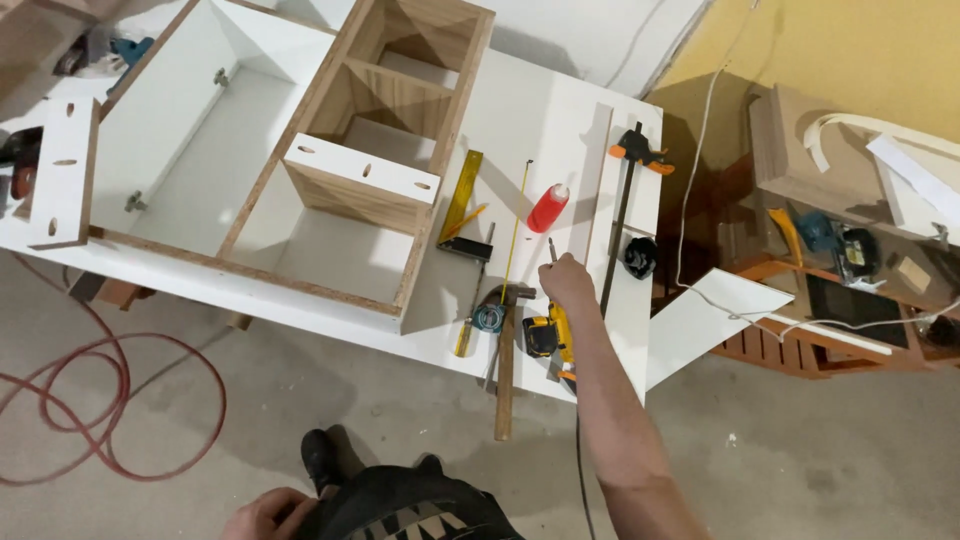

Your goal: Assembling a wooden cabinet by aligning pre-cut panels and securing them with a power drill on a workbench.

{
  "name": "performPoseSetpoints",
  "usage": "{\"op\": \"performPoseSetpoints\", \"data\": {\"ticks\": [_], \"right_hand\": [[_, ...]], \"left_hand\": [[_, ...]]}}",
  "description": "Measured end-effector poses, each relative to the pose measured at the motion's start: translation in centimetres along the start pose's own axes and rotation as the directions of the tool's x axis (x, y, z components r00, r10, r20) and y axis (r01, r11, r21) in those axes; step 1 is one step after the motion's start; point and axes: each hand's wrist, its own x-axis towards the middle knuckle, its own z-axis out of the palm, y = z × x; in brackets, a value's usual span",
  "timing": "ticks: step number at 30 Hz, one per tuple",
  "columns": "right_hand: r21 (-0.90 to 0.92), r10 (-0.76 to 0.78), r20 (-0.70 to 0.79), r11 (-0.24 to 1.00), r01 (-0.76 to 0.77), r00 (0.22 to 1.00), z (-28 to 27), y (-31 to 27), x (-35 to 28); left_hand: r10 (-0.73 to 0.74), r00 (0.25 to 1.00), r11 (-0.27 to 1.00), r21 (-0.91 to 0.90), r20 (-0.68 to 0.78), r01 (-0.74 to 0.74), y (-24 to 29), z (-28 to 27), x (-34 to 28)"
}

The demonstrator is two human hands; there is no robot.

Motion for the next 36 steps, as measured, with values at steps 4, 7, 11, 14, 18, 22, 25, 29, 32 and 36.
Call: {"op": "performPoseSetpoints", "data": {"ticks": [4, 7, 11, 14, 18, 22, 25, 29, 32, 36], "right_hand": [[0.058, 0.023, -0.041, 0.998, -0.020, 0.999, 0.7, 0.7, 0.8], [0.066, -0.025, -0.135, 0.997, 0.034, 0.991, 0.9, 1.5, 1.2], [0.242, 0.018, -0.055, 0.970, -0.004, 0.998, -0.1, 1.0, -0.7], [0.300, 0.050, 0.034, 0.952, -0.058, 0.998, -1.1, -0.1, -2.5], [0.262, -0.016, -0.134, 0.964, 0.051, 0.991, 0.3, 1.8, 0.3], [0.219, -0.040, -0.125, 0.973, 0.066, 0.991, -0.3, 0.6, -1.8], [0.110, -0.043, -0.001, 0.993, 0.043, 0.999, -0.2, 0.6, -1.3], [0.015, -0.189, -0.038, 0.982, 0.190, 0.981, 1.9, 3.3, 4.9], [0.138, -0.193, -0.025, 0.971, 0.194, 0.981, 1.6, 2.5, 3.2], [0.114, -0.153, -0.128, 0.979, 0.168, 0.980, 0.1, 1.3, -0.6]], "left_hand": [[-0.052, 0.997, 0.996, 0.074, 0.061, 0.048, 0.8, 0.7, -1.1], [-0.024, 0.999, 0.997, -0.066, 0.038, 0.027, 0.6, 1.5, -1.1], [0.042, 0.999, 0.999, 0.005, 0.005, -0.042, -0.9, 3.6, 0.7], [0.084, 0.996, 0.996, -0.007, 0.021, -0.084, -0.9, 4.0, 0.7], [0.055, 0.995, 0.998, 0.013, 0.083, -0.057, 2.9, 1.6, -2.1], [0.239, 0.971, 0.971, 0.003, 0.005, -0.239, -0.9, 4.6, 1.7], [0.166, 0.985, 0.984, 0.059, 0.053, -0.169, -0.5, 4.4, 0.6], [0.325, 0.946, 0.945, 0.046, -0.011, -0.324, -0.5, 4.6, -0.2], [0.403, 0.912, 0.915, 0.030, -0.076, -0.402, -1.0, 4.6, -1.4], [0.407, 0.911, 0.911, -0.049, -0.062, -0.410, 0.7, 3.1, -4.8]]}}
